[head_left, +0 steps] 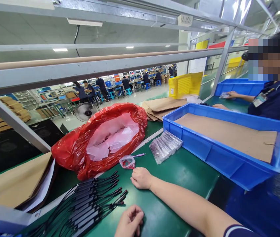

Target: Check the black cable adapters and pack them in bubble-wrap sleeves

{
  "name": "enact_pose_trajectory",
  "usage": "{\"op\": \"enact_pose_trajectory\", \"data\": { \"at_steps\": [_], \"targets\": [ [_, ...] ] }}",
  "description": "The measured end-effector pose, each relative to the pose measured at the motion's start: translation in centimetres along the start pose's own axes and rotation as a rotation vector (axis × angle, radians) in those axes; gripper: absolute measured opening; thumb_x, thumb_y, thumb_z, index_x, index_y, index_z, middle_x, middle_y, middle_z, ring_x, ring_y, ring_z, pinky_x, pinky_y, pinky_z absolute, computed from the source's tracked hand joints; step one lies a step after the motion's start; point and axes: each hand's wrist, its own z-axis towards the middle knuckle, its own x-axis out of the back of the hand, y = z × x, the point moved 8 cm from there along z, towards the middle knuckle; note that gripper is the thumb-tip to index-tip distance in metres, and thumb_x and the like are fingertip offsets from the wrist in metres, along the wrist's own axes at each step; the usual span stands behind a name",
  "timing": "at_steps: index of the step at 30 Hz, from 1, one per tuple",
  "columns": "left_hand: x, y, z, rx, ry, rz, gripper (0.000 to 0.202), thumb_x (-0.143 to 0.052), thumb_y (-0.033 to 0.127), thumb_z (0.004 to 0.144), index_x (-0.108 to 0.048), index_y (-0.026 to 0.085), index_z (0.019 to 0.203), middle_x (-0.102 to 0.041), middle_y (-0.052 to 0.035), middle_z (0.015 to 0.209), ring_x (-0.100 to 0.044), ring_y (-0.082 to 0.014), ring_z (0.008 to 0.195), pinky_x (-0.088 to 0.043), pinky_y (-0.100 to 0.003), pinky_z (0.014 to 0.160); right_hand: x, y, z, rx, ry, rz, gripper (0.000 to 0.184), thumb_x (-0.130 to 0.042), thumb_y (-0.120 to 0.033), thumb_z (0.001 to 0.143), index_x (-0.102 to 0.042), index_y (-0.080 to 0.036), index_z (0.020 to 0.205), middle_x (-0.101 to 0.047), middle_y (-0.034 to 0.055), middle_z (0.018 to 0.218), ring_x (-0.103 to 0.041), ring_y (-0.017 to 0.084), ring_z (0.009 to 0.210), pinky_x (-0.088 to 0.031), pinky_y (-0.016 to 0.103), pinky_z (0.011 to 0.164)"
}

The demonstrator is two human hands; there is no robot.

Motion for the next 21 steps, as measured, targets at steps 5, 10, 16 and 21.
{"op": "enact_pose_trajectory", "data": {
  "at_steps": [5,10,16,21],
  "targets": [
    [0.2,-0.2,0.2,0.008,0.006,0.037,0.052,-0.058,0.068,0.056,-0.048,0.016,0.061,-0.050,0.0040,0.049,-0.033,-0.0029,0.029,-0.015,-0.020,0.035,-0.4,0.1,0.1,-0.015,-0.021,-0.018,0.022,-0.047,-0.027,0.078,-0.060,-0.014,0.066,-0.059,0.0062,0.065,-0.054,0.016,0.063,-0.040,0.027,0.055],
    [0.6,-0.8,0.8,-0.012,0.008,0.034,0.051,-0.059,0.066,0.057,-0.050,0.016,0.059,-0.049,0.0047,0.047,-0.030,-0.0022,0.029,-0.015,-0.020,0.034,-0.6,0.4,0.4,-0.045,-0.048,-0.047,0.022,-0.050,-0.029,0.077,-0.062,-0.014,0.067,-0.061,0.0050,0.066,-0.056,0.016,0.062,-0.041,0.026,0.053],
    [1.0,-1.1,1.3,-0.007,0.030,0.043,0.050,-0.059,0.065,0.058,-0.051,0.016,0.060,-0.055,0.0030,0.048,-0.035,-0.0029,0.027,-0.016,-0.019,0.033,-0.4,0.7,0.4,-0.087,-0.065,-0.031,0.023,-0.050,-0.030,0.078,-0.064,-0.014,0.070,-0.063,0.0063,0.069,-0.057,0.018,0.064,-0.043,0.027,0.054],
    [1.0,-0.8,1.3,0.001,0.023,0.043,0.049,-0.059,0.063,0.060,-0.050,0.016,0.061,-0.056,0.0031,0.049,-0.036,-0.0021,0.026,-0.013,-0.018,0.034,0.2,0.6,0.5,-0.094,-0.074,-0.027,0.023,-0.050,-0.029,0.078,-0.064,-0.013,0.071,-0.063,0.0069,0.069,-0.058,0.018,0.065,-0.043,0.027,0.054]
  ]
}}
